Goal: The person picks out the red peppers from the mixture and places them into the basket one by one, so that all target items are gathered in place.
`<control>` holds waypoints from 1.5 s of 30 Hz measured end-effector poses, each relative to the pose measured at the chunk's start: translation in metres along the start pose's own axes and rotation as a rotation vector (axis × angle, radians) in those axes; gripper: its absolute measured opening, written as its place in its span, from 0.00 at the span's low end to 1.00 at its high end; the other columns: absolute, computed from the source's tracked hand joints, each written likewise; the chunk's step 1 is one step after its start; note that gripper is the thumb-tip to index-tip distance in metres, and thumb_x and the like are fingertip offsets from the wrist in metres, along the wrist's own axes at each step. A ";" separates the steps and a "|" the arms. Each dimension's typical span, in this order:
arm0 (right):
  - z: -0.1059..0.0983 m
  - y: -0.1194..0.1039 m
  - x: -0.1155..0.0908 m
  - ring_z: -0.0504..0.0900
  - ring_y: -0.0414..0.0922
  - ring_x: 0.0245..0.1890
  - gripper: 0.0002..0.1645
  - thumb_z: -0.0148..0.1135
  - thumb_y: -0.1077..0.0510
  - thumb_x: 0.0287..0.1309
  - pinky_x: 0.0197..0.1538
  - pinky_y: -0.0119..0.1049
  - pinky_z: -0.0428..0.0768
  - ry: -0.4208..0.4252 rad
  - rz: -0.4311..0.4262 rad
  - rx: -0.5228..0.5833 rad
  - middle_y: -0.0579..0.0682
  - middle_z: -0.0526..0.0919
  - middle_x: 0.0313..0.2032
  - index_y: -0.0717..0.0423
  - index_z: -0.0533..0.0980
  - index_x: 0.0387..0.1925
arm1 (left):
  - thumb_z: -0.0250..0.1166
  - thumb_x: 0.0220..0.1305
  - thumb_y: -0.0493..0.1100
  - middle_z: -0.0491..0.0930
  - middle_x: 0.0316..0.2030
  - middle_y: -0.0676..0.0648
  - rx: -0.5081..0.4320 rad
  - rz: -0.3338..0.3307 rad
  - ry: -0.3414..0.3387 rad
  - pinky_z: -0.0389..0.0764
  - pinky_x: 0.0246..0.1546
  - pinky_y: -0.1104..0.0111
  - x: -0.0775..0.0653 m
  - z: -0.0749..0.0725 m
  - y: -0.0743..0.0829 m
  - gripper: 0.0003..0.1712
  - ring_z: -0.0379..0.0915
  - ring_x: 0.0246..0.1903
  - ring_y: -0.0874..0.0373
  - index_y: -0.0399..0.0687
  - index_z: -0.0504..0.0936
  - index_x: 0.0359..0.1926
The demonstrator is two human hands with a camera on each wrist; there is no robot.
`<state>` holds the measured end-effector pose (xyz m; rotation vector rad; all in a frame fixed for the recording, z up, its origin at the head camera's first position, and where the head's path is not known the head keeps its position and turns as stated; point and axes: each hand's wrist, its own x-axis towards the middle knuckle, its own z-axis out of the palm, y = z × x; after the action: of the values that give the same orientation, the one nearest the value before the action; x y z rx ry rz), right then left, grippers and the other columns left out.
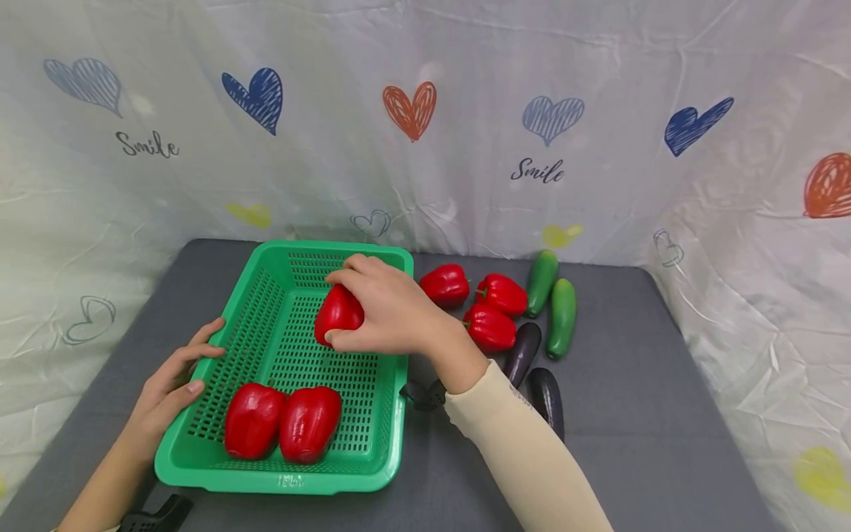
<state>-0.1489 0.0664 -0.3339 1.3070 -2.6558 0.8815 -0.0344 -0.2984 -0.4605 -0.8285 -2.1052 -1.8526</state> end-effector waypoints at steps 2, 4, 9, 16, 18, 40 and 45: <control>0.002 -0.001 0.003 0.74 0.39 0.60 0.42 0.77 0.39 0.54 0.50 0.36 0.86 -0.008 0.011 0.001 0.43 0.77 0.63 0.49 0.79 0.68 | 0.47 0.68 0.18 0.56 0.83 0.31 0.000 -0.002 -0.002 0.60 0.72 0.70 0.000 0.000 0.000 0.26 0.49 0.84 0.47 0.21 0.71 0.66; 0.003 -0.002 0.006 0.75 0.38 0.60 0.42 0.77 0.39 0.55 0.50 0.35 0.85 -0.018 0.026 0.007 0.43 0.77 0.63 0.49 0.79 0.68 | 0.47 0.68 0.18 0.56 0.83 0.31 0.001 -0.001 -0.003 0.60 0.72 0.70 0.000 0.000 0.001 0.26 0.49 0.84 0.47 0.21 0.71 0.66; 0.007 -0.006 0.014 0.77 0.38 0.59 0.41 0.74 0.37 0.61 0.51 0.34 0.84 -0.049 0.055 0.049 0.43 0.77 0.64 0.49 0.78 0.70 | 0.47 0.68 0.18 0.57 0.83 0.31 0.006 0.000 -0.004 0.60 0.72 0.70 0.000 0.000 0.001 0.26 0.49 0.84 0.47 0.21 0.71 0.66; 0.014 -0.012 0.022 0.79 0.38 0.57 0.42 0.70 0.34 0.65 0.54 0.33 0.83 -0.094 0.069 0.083 0.44 0.77 0.64 0.51 0.76 0.72 | 0.46 0.68 0.18 0.56 0.83 0.31 0.004 -0.002 -0.001 0.59 0.73 0.70 0.000 0.000 0.001 0.26 0.49 0.84 0.47 0.22 0.71 0.66; 0.017 -0.014 0.025 0.79 0.38 0.57 0.42 0.70 0.33 0.66 0.54 0.33 0.82 -0.100 0.065 0.090 0.44 0.77 0.64 0.51 0.76 0.72 | 0.47 0.68 0.18 0.56 0.83 0.31 0.004 -0.005 0.000 0.59 0.73 0.70 -0.001 0.000 0.001 0.27 0.49 0.84 0.47 0.22 0.71 0.67; 0.049 -0.035 0.049 0.77 0.36 0.51 0.45 0.73 0.34 0.65 0.48 0.29 0.82 -0.256 0.114 0.052 0.47 0.75 0.62 0.52 0.75 0.75 | 0.47 0.68 0.18 0.57 0.83 0.32 0.004 -0.014 -0.007 0.60 0.72 0.70 -0.001 -0.001 0.001 0.26 0.50 0.84 0.47 0.21 0.71 0.67; 0.056 -0.032 0.050 0.77 0.36 0.49 0.46 0.74 0.34 0.64 0.47 0.27 0.81 -0.285 0.094 0.047 0.47 0.75 0.59 0.54 0.75 0.75 | 0.47 0.68 0.18 0.56 0.83 0.31 0.006 0.004 -0.010 0.60 0.73 0.70 0.000 -0.001 0.001 0.26 0.49 0.84 0.47 0.21 0.71 0.66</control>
<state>-0.1467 -0.0137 -0.3518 1.4267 -2.9496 0.8283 -0.0338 -0.2995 -0.4597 -0.8414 -2.1121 -1.8437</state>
